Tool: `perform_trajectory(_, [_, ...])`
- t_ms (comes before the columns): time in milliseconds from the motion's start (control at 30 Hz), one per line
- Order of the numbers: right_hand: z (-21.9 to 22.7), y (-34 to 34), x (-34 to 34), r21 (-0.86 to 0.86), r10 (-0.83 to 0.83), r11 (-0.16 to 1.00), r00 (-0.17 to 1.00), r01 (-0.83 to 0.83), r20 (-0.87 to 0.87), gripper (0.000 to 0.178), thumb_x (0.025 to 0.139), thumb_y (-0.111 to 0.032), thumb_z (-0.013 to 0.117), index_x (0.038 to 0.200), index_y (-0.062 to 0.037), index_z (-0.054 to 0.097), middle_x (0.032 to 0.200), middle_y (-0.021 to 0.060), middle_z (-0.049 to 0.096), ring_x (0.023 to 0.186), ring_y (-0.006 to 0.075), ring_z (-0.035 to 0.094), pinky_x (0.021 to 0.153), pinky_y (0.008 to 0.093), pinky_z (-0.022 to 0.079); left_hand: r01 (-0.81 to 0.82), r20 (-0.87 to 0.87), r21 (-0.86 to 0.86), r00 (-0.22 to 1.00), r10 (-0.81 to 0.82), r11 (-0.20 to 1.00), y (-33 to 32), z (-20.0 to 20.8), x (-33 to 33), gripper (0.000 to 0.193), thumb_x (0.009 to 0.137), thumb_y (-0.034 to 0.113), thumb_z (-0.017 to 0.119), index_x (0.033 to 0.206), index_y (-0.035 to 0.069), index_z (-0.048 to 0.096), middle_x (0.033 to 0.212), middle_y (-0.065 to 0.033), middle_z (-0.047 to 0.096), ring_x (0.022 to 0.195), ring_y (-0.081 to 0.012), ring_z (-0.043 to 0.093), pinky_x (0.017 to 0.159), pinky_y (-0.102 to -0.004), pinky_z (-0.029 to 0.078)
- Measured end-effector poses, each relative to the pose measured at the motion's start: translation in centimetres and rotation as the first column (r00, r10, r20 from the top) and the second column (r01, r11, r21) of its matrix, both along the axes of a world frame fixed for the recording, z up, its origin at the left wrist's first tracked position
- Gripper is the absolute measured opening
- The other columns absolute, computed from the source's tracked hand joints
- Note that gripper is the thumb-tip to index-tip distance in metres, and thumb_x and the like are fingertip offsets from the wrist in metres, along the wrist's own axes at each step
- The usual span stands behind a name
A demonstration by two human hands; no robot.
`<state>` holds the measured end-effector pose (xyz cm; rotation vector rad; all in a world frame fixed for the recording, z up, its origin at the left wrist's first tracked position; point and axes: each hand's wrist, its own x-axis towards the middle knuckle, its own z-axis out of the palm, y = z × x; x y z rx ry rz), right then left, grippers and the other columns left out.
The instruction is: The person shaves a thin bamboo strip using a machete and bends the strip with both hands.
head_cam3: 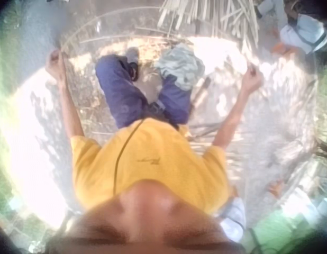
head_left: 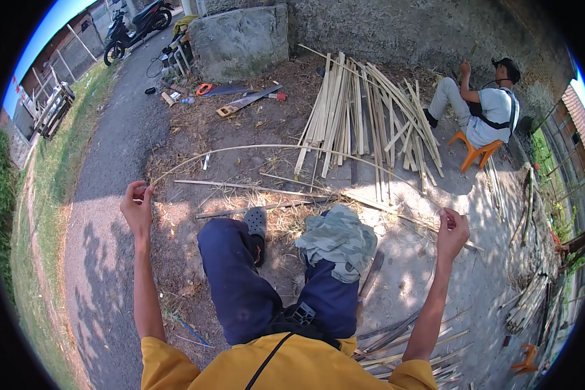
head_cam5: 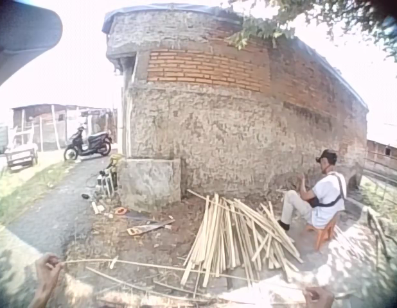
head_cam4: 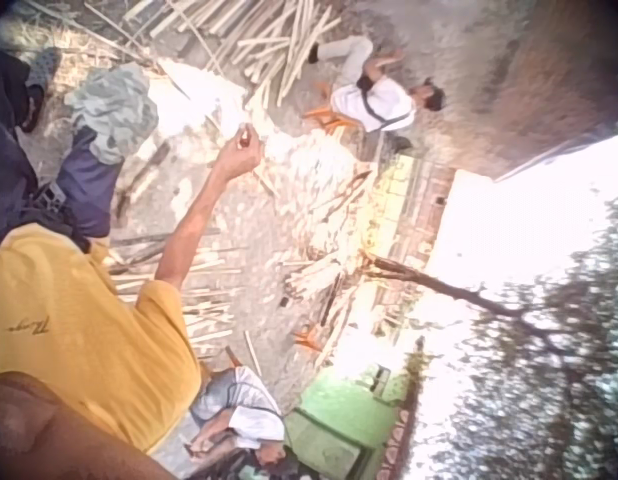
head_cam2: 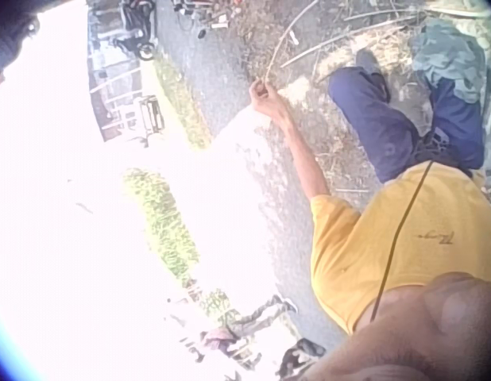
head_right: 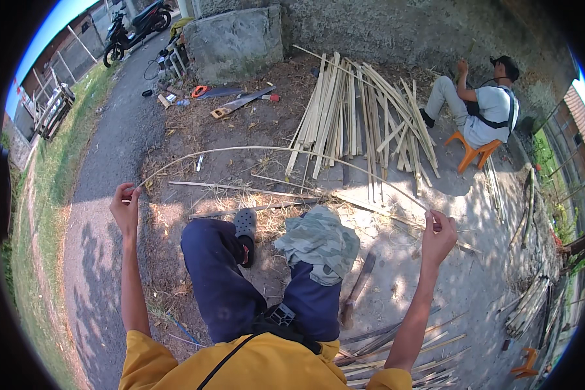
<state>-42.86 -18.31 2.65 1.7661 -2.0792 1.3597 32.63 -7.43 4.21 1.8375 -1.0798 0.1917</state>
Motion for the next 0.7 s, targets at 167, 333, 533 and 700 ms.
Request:
perform_trajectory(167, [0.6,0.0,-1.2,-0.008,-0.006,1.000,1.000,0.006,0.023,0.015,0.095,-0.013,0.079,0.108,-0.0053,0.081,0.089,0.0091,0.067,0.074,0.0193,0.069,0.068,0.0338,0.059,-0.026,0.026,-0.018,0.999,0.026,1.000,0.6,-0.1,1.0,0.022,0.096,0.020,0.081,0.112,0.007,0.076,0.094,-0.0065,0.078,0.079,-0.0114,0.066,0.068,-0.0296,0.052])
perform_trajectory(333, [1.8,0.2,-1.5,0.034,0.039,0.999,0.997,-0.042,0.071,0.016,0.096,-0.010,0.077,0.110,-0.0030,0.080,0.096,0.0092,0.068,0.086,0.0206,0.072,0.073,0.0341,0.061,-0.027,0.041,0.004,0.999,0.027,1.000,1.4,0.2,1.5,0.020,0.098,0.020,0.078,0.115,0.008,0.077,0.106,-0.0040,0.076,0.085,-0.0124,0.064,0.068,-0.0298,0.051])
perform_trajectory(533, [1.9,0.2,-0.6,-0.001,0.070,0.998,0.996,-0.070,0.050,0.017,0.097,-0.009,0.075,0.112,-0.0029,0.079,0.103,0.0096,0.070,0.090,0.0204,0.071,0.074,0.0338,0.061,0.006,0.170,0.022,0.985,-0.009,1.000,1.6,-0.2,1.8,0.013,0.099,0.019,0.077,0.108,0.009,0.076,0.107,-0.0014,0.069,0.087,-0.0150,0.061,0.066,-0.0299,0.048])
perform_trajectory(700, [1.7,0.0,-0.8,-0.004,0.071,0.997,0.997,-0.071,0.035,0.018,0.097,-0.009,0.076,0.113,-0.0038,0.079,0.104,0.0090,0.071,0.089,0.0199,0.070,0.073,0.0330,0.061,-0.038,0.190,0.032,0.981,0.032,0.999,1.7,-0.3,2.1,0.012,0.098,0.019,0.077,0.106,0.010,0.076,0.104,-0.0015,0.069,0.085,-0.0152,0.058,0.063,-0.0307,0.046])
